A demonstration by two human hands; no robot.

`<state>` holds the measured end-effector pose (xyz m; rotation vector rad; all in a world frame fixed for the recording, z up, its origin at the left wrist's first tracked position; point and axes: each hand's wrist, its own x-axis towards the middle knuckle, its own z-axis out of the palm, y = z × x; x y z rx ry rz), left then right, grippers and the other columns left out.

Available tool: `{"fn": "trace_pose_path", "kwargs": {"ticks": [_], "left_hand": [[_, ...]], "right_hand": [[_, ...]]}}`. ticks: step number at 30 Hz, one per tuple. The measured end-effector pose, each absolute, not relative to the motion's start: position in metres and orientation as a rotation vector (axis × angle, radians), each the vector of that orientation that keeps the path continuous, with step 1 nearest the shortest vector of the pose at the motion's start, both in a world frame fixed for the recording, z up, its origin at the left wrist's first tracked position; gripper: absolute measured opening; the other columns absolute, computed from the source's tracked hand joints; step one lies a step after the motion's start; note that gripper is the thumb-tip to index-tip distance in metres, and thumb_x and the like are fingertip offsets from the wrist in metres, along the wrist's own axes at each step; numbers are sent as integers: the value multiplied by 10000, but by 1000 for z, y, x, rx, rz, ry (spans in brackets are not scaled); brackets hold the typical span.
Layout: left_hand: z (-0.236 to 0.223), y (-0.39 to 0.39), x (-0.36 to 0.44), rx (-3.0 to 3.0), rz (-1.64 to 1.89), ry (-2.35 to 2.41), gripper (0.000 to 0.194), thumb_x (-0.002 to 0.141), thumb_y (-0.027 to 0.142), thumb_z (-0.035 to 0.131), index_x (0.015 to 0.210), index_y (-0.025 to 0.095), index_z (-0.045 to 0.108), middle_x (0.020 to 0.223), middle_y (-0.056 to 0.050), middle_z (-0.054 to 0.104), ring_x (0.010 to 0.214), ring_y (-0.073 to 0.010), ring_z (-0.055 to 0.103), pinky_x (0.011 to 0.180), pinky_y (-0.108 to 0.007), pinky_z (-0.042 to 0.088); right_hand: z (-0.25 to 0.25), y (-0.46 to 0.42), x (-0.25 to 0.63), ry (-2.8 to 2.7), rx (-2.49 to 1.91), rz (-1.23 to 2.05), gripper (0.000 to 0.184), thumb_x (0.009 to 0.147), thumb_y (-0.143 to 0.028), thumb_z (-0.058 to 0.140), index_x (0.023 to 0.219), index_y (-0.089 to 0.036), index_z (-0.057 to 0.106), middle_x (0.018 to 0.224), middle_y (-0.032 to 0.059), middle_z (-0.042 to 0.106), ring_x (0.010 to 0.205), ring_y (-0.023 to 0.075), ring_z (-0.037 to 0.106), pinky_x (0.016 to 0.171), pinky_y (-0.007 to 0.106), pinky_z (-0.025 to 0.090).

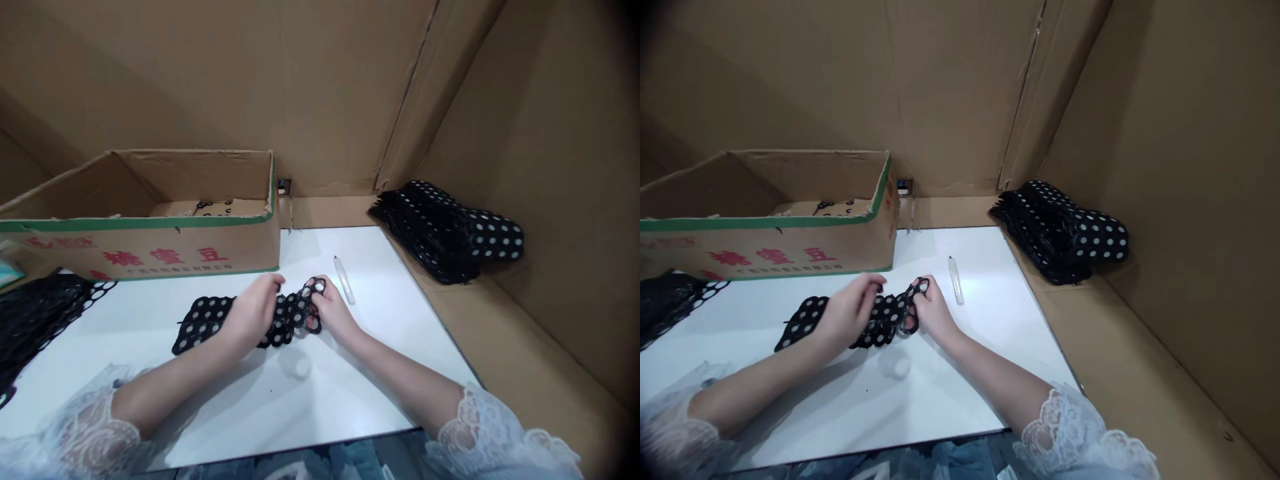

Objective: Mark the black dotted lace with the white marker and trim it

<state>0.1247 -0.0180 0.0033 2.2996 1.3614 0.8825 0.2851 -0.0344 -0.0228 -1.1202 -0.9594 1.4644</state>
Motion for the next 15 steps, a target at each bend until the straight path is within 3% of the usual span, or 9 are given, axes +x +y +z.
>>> {"fn": "trace_pose_path", "kwargs": {"ticks": [5,12,15], "left_hand": [[-11,-53,138,2340,684,1157,217,878,196,285,971,167,479,858,-60,574,765,-153,563,704,-264,446],[-16,-50,131,2374,754,1238,233,875,191,283,985,161,486,864,-69,577,769,-160,575,699,-280,463],[-18,-43,127,2410,729,1236,241,876,193,269,974,154,486,847,-73,566,760,-163,573,703,-291,466]], "right_hand": [[-28,-41,279,-993,-1144,1380,177,685,-178,400,848,-226,352,498,-97,384,306,80,416,289,200,337],[-16,-48,277,-837,-980,1618,188,722,-272,446,860,-228,325,528,-84,463,399,100,495,405,238,422],[-10,-50,276,-878,-996,1630,358,665,-319,597,823,-221,291,609,-72,512,493,101,549,509,252,456]]}}
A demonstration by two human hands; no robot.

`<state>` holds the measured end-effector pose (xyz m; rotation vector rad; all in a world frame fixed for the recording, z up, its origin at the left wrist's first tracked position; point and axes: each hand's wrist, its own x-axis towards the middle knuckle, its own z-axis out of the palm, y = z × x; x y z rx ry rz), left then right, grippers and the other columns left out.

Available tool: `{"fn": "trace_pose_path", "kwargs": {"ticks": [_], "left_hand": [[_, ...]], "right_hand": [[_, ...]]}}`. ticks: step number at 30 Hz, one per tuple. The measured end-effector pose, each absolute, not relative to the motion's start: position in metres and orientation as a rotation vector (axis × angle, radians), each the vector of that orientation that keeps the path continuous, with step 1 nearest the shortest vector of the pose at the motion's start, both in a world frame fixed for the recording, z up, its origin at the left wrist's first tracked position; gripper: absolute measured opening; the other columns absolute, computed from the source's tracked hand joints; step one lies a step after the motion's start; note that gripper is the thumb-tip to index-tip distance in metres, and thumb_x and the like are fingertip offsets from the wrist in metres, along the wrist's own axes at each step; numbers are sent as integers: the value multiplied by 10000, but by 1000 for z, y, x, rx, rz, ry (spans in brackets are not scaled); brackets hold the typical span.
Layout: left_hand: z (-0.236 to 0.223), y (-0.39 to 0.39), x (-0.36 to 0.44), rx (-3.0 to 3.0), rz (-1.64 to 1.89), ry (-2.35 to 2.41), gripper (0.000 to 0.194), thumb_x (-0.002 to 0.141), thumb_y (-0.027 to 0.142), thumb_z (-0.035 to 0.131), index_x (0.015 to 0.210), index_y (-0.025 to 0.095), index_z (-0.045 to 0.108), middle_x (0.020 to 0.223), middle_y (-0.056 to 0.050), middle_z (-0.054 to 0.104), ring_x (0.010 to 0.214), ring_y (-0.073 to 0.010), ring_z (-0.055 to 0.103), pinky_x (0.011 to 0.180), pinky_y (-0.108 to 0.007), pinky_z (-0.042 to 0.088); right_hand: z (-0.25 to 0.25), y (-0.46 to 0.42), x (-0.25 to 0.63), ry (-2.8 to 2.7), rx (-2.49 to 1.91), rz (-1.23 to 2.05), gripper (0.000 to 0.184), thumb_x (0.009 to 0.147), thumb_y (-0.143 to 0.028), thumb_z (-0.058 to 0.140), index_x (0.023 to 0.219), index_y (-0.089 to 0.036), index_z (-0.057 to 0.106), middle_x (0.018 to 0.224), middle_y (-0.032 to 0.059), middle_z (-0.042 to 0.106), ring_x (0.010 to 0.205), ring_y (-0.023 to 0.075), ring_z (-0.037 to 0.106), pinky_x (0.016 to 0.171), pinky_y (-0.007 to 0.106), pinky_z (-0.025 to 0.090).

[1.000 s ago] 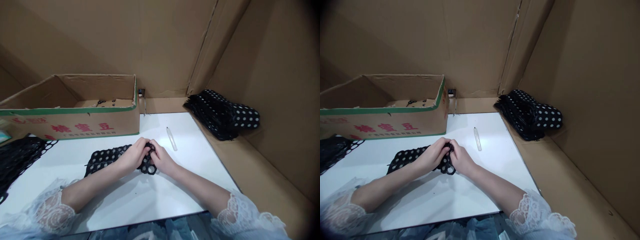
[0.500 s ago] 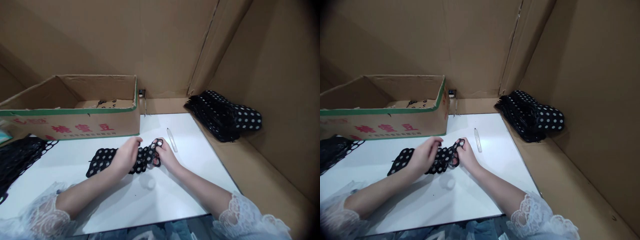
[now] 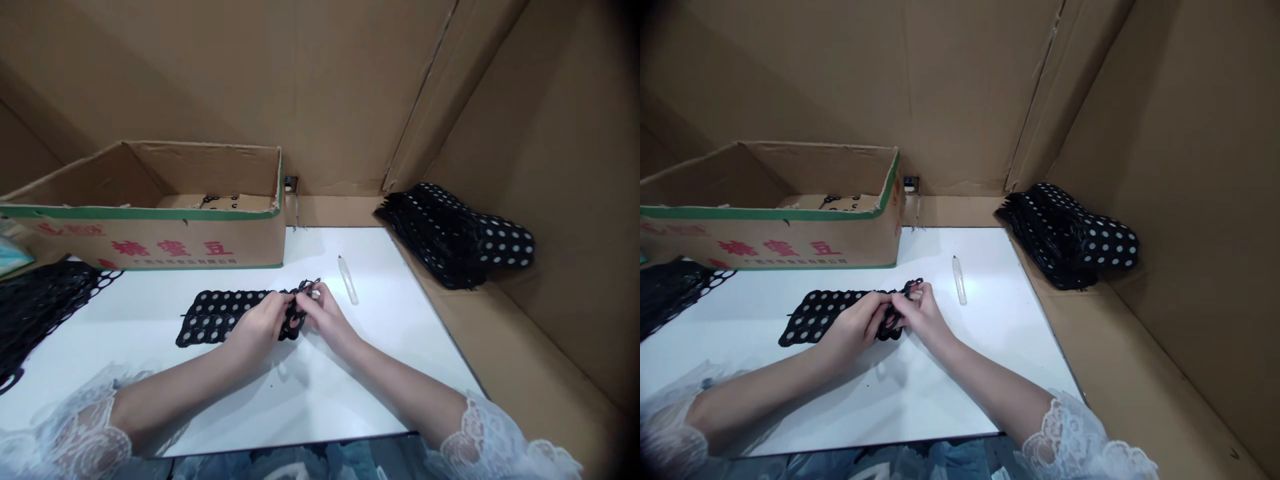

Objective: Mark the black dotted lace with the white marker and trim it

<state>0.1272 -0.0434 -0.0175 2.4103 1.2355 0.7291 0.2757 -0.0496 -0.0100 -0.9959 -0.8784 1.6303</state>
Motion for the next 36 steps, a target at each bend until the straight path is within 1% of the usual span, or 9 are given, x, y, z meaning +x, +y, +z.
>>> {"fn": "trace_pose_path", "kwargs": {"ticks": [3,5,8,12,16,21,26,32,36], "left_hand": [[-19,-39,126,2407,735,1234,236,876,204,275,975,153,484,881,-81,566,798,-172,571,717,-301,466],[-18,-39,126,2331,765,1243,225,879,222,291,957,158,492,888,-75,578,817,-171,570,731,-298,462],[-14,-45,127,2141,761,1260,231,889,267,303,944,173,506,821,-46,600,748,-153,580,698,-279,461],[-12,-53,127,1931,772,1202,249,854,349,404,1011,169,472,848,-52,622,726,-161,596,642,-267,469],[-14,-52,127,1767,799,1161,260,857,361,391,1003,167,485,794,-37,628,701,-154,602,605,-246,471],[-15,-53,128,1917,810,1301,253,879,325,325,979,179,506,787,-33,611,677,-146,578,623,-256,460],[-15,-56,130,2030,809,1331,211,858,333,383,956,175,482,860,-53,586,751,-164,566,667,-275,450],[-19,-50,128,1781,787,1234,250,858,384,380,944,180,495,737,-15,581,619,-126,551,568,-234,464],[-19,-48,129,1649,814,1210,265,841,396,409,935,170,513,733,-14,567,612,-115,535,552,-218,480]], "right_hand": [[-10,-49,276,-970,-1057,1629,446,574,-226,693,797,-206,307,610,-76,513,549,88,556,595,244,455],[-12,-47,278,-1018,-1047,1651,393,580,-209,687,781,-191,349,593,-74,502,553,80,544,605,237,448],[-15,-45,280,-1081,-1021,1659,319,594,-223,678,751,-175,404,600,-59,502,545,81,533,583,238,441],[-18,-45,280,-1095,-986,1649,310,580,-234,690,726,-174,424,636,-51,504,551,80,529,588,243,446],[-17,-46,278,-1089,-1022,1642,334,595,-241,682,737,-184,384,655,-54,490,567,85,543,613,258,457],[-20,-48,275,-1134,-1055,1624,310,649,-249,637,759,-192,353,680,-49,462,633,101,549,627,266,449],[-24,-49,271,-1138,-963,1609,344,637,-239,658,776,-198,346,692,-57,409,616,71,466,623,243,423],[-21,-50,273,-1139,-942,1637,297,695,-278,605,768,-198,329,747,-45,398,674,73,464,675,251,410],[-22,-45,278,-1241,-960,1652,277,704,-254,592,769,-194,329,679,-53,415,630,81,465,610,242,386]]}}
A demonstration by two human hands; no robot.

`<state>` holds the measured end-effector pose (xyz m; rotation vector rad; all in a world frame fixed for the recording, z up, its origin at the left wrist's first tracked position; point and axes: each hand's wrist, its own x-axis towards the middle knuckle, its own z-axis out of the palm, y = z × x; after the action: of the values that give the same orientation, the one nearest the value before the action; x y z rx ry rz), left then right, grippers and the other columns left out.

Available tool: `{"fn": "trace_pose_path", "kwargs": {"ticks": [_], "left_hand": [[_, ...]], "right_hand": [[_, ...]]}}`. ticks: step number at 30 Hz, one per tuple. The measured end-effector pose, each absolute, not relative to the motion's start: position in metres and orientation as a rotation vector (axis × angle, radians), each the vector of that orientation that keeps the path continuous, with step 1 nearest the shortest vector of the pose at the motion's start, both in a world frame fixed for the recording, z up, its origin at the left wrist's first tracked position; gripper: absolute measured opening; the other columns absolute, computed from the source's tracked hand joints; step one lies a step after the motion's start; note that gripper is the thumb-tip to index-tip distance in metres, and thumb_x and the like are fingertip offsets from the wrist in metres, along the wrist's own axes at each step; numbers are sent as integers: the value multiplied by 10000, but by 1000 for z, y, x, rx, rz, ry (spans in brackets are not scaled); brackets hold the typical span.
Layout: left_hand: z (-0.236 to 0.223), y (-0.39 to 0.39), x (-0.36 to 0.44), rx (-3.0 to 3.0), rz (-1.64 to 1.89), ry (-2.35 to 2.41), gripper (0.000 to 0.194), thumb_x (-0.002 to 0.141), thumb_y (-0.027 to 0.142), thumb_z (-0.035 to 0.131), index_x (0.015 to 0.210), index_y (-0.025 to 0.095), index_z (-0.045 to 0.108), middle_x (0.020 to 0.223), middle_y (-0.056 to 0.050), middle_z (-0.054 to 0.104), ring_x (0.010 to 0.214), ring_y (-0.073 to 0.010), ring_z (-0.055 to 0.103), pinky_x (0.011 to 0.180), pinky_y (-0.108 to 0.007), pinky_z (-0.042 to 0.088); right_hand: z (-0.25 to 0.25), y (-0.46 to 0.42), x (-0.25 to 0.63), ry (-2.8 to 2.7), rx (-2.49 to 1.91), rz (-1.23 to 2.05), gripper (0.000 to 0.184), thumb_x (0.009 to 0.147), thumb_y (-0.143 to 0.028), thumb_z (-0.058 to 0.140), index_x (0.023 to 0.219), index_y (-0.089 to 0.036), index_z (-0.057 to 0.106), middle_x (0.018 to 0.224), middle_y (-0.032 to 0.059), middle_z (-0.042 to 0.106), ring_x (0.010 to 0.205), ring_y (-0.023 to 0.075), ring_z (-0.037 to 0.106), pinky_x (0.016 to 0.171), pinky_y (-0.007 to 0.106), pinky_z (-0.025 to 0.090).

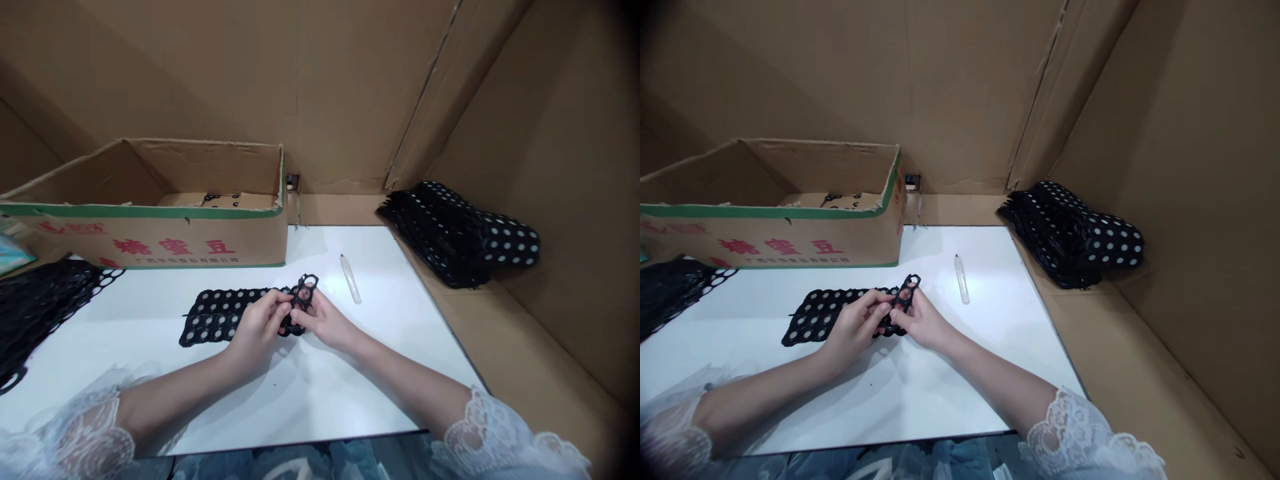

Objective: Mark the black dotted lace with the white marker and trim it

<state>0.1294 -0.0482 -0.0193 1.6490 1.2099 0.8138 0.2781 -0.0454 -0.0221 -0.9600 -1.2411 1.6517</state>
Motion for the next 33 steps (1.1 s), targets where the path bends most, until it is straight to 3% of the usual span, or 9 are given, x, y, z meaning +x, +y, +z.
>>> {"fn": "trace_pose_path", "kwargs": {"ticks": [9,14,19,25,27,31,33], "left_hand": [[-16,-43,132,1463,849,1210,286,805,401,453,929,153,521,739,-20,569,533,-108,533,483,-219,463],[-21,-29,127,1446,869,1226,266,795,380,456,869,135,528,490,28,489,419,-101,471,431,-201,399],[-20,-15,119,1518,944,1302,248,798,369,445,870,150,539,470,45,460,428,-98,454,464,-200,386],[-10,-7,105,1625,1183,1528,237,848,330,360,912,154,505,542,31,484,529,-114,513,527,-208,389],[-10,-16,107,1877,1092,1543,240,864,307,344,971,164,505,585,18,521,577,-122,538,565,-220,405],[-23,-38,115,2434,929,1332,227,872,234,331,997,167,508,856,-50,600,745,-140,577,670,-239,434],[-30,-45,116,2557,840,1240,221,872,209,323,994,162,501,871,-59,591,747,-145,576,663,-239,434]], "right_hand": [[-28,-37,281,-1226,-944,1720,350,667,-295,637,766,-192,317,648,-59,423,591,82,475,527,216,353],[-32,-35,281,-1167,-836,1735,385,655,-312,650,772,-197,301,600,-80,404,526,58,427,520,209,335],[-34,-32,280,-1192,-800,1696,342,683,-319,618,793,-192,320,600,-72,432,521,63,432,525,223,362],[-28,-36,283,-1110,-835,1736,374,650,-283,651,783,-197,312,676,-68,428,533,42,434,493,197,375],[-28,-36,284,-1141,-865,1748,342,660,-310,646,775,-183,350,635,-67,429,528,49,450,508,210,411],[-30,-34,284,-1283,-874,1788,325,701,-431,586,772,-158,425,537,-57,461,469,78,498,482,251,463],[-31,-34,284,-1323,-874,1785,336,722,-461,550,794,-163,413,525,-47,496,458,106,543,443,248,461]]}}
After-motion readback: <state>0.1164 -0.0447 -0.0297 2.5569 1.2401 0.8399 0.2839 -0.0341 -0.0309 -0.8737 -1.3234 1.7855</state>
